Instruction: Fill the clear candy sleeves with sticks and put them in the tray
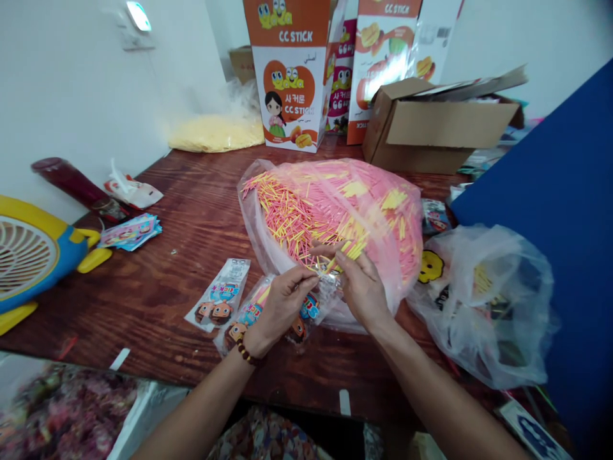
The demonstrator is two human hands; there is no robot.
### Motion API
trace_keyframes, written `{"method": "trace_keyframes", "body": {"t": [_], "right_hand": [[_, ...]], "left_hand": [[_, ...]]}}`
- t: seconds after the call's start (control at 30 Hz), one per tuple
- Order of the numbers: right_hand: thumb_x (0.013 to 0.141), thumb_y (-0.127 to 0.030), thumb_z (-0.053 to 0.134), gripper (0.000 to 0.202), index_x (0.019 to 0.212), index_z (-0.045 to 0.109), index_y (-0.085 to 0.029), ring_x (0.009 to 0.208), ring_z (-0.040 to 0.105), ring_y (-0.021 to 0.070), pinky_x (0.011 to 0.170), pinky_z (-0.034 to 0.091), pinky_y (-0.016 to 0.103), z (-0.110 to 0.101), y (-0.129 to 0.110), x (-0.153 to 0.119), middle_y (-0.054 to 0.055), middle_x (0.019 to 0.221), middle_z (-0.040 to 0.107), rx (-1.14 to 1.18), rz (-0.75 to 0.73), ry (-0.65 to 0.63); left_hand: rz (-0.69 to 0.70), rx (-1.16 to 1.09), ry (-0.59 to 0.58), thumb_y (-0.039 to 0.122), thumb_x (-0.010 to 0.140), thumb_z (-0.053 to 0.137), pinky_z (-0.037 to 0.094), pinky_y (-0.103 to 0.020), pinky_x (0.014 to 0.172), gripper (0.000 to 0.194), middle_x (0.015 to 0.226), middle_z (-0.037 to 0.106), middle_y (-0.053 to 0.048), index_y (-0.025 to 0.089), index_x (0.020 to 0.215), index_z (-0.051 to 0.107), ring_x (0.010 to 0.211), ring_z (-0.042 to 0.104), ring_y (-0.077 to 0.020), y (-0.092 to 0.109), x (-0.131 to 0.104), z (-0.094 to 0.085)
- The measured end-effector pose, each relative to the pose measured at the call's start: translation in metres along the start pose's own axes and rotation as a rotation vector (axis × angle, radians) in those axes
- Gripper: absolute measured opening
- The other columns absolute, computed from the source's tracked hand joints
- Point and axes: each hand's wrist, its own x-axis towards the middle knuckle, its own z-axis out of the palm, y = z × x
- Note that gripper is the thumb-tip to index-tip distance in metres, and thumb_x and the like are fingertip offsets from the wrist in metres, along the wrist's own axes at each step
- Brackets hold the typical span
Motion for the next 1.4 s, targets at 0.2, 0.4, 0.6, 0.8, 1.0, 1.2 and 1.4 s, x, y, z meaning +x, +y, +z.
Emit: {"method": "trace_keyframes", "body": {"t": [0.2,0.4,0.6,0.8,1.0,1.2,1.4], "right_hand": [[0.093,-0.039,0.056,0.028,0.118,0.059,-0.026,0.12,0.061,0.0204,0.103,0.048,0.04,-0.015,-0.008,0.009,0.007,0.129,0.066,0.034,0.038,-0.09],[0.099,-0.044,0.048,0.038,0.133,0.056,-0.029,0.129,0.056,0.0221,0.111,0.043,0.045,-0.028,-0.013,0.01,0.007,0.136,0.062,-0.175,-0.061,-0.152],[0.099,-0.043,0.048,0.043,0.139,0.053,-0.03,0.128,0.058,0.0231,0.107,0.047,0.045,-0.045,-0.019,0.009,0.008,0.137,0.063,-0.292,-0.082,-0.244],[0.095,-0.04,0.055,0.041,0.132,0.061,-0.026,0.13,0.056,0.0256,0.113,0.041,0.047,-0.047,-0.015,0.009,0.009,0.138,0.062,-0.446,-0.208,-0.297],[0.09,-0.042,0.062,0.023,0.096,0.071,-0.022,0.08,0.067,0.0181,0.068,0.055,0.029,-0.052,-0.01,0.007,0.003,0.088,0.072,-0.294,-0.061,-0.122],[0.086,-0.038,0.068,0.019,0.08,0.071,-0.02,0.073,0.061,0.0168,0.066,0.05,0.028,-0.043,-0.028,0.007,0.002,0.077,0.067,-0.245,-0.114,-0.09],[0.084,-0.036,0.069,0.018,0.077,0.072,-0.02,0.072,0.064,0.0166,0.068,0.05,0.029,-0.037,-0.032,0.016,0.002,0.076,0.069,-0.192,-0.112,-0.153]], "left_hand": [[-0.057,-0.117,0.006,0.032,0.087,0.062,0.043,-0.023,0.069,0.018,0.076,0.063,-0.001,0.016,0.082,0.068,0.071,0.054,-0.0124,0.0,0.007,0.003],[-0.103,-0.212,0.04,0.036,0.083,0.066,0.045,-0.024,0.07,0.021,0.076,0.064,0.0,0.015,0.081,0.068,0.071,0.054,-0.0121,0.0,0.015,0.011],[-0.112,-0.293,0.052,0.038,0.078,0.072,0.048,-0.025,0.07,0.023,0.077,0.066,-0.001,0.015,0.082,0.07,0.071,0.056,-0.0119,0.002,0.018,0.011],[-0.092,-0.332,0.104,0.039,0.074,0.077,0.05,-0.025,0.071,0.025,0.076,0.067,0.0,0.016,0.08,0.07,0.071,0.058,-0.012,0.0,0.019,0.008],[-0.048,-0.315,0.105,0.033,0.083,0.07,0.05,-0.025,0.075,0.017,0.083,0.071,-0.001,0.017,0.086,0.075,0.076,0.061,-0.0123,-0.002,0.016,0.001],[0.122,-0.142,0.189,0.025,0.083,0.071,0.051,-0.028,0.08,0.008,0.089,0.071,-0.004,0.02,0.085,0.077,0.085,0.063,-0.0159,0.023,0.011,-0.006],[0.096,-0.18,0.221,0.026,0.084,0.069,0.049,-0.026,0.076,0.01,0.085,0.069,-0.002,0.02,0.083,0.077,0.08,0.06,-0.0144,0.026,0.01,-0.008]]}}
